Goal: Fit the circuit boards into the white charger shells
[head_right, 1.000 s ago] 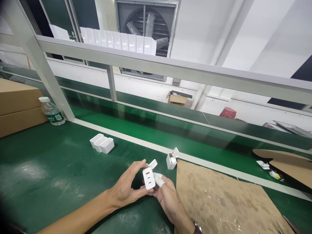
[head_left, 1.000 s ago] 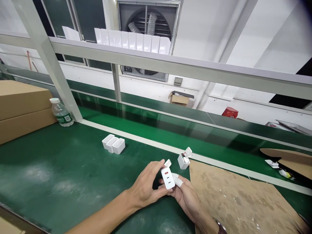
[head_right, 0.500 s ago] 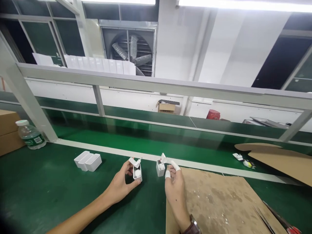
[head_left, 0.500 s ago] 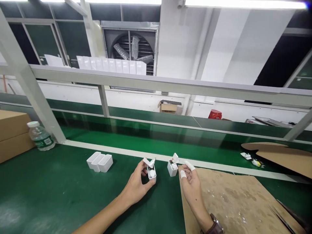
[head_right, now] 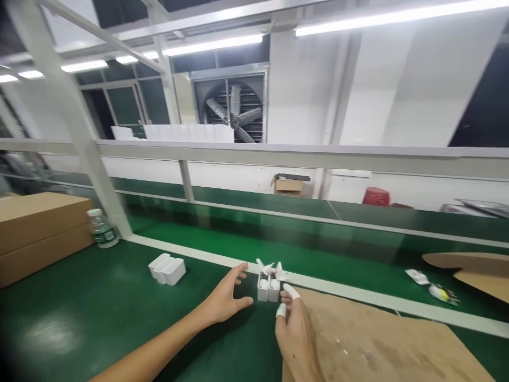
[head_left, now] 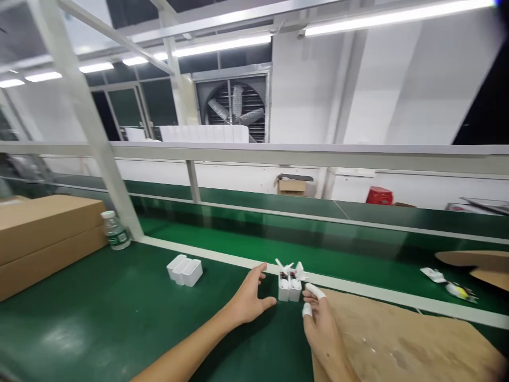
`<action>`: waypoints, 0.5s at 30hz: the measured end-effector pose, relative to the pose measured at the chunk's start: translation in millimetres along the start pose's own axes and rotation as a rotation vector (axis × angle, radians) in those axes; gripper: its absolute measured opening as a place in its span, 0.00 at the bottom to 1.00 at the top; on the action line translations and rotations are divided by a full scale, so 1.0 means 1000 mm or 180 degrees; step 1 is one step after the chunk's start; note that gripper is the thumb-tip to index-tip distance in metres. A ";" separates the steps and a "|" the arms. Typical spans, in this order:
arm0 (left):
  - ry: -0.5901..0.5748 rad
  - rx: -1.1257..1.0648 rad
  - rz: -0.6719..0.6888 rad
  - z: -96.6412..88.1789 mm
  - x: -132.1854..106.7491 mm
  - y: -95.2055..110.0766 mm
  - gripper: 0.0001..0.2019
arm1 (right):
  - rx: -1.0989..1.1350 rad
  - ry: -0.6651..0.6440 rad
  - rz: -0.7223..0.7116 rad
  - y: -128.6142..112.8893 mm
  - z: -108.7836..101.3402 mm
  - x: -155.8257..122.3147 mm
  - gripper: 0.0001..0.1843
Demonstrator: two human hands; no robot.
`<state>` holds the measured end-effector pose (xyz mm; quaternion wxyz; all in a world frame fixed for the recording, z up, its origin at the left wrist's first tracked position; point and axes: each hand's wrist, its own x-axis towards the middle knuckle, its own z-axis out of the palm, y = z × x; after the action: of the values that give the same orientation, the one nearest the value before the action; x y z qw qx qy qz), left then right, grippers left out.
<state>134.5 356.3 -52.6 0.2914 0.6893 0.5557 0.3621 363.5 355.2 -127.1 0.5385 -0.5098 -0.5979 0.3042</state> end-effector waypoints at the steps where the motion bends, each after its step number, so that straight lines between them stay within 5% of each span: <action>1: 0.0227 0.0322 0.0052 -0.018 -0.006 -0.003 0.43 | -0.0311 -0.0019 -0.0187 -0.003 -0.001 -0.004 0.27; 5: 0.1494 0.1650 -0.0220 -0.102 -0.026 -0.025 0.36 | -0.1294 -0.0111 -0.1365 -0.030 0.002 -0.024 0.23; 8: 0.2021 0.1876 -0.0915 -0.149 -0.043 -0.051 0.47 | -0.1592 -0.0070 -0.2207 -0.051 0.007 -0.035 0.23; 11: 0.1868 0.1972 -0.1356 -0.168 -0.061 -0.073 0.54 | -0.1786 -0.0086 -0.2545 -0.052 0.012 -0.038 0.22; 15: 0.1419 0.2034 -0.1486 -0.176 -0.075 -0.089 0.41 | -0.1865 -0.0422 -0.2507 -0.022 0.014 -0.037 0.23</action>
<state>-68.4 301.8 -37.4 0.0111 0.5061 0.8293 0.2366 340.1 316.7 -122.8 0.4074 -0.3547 -0.8385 -0.0715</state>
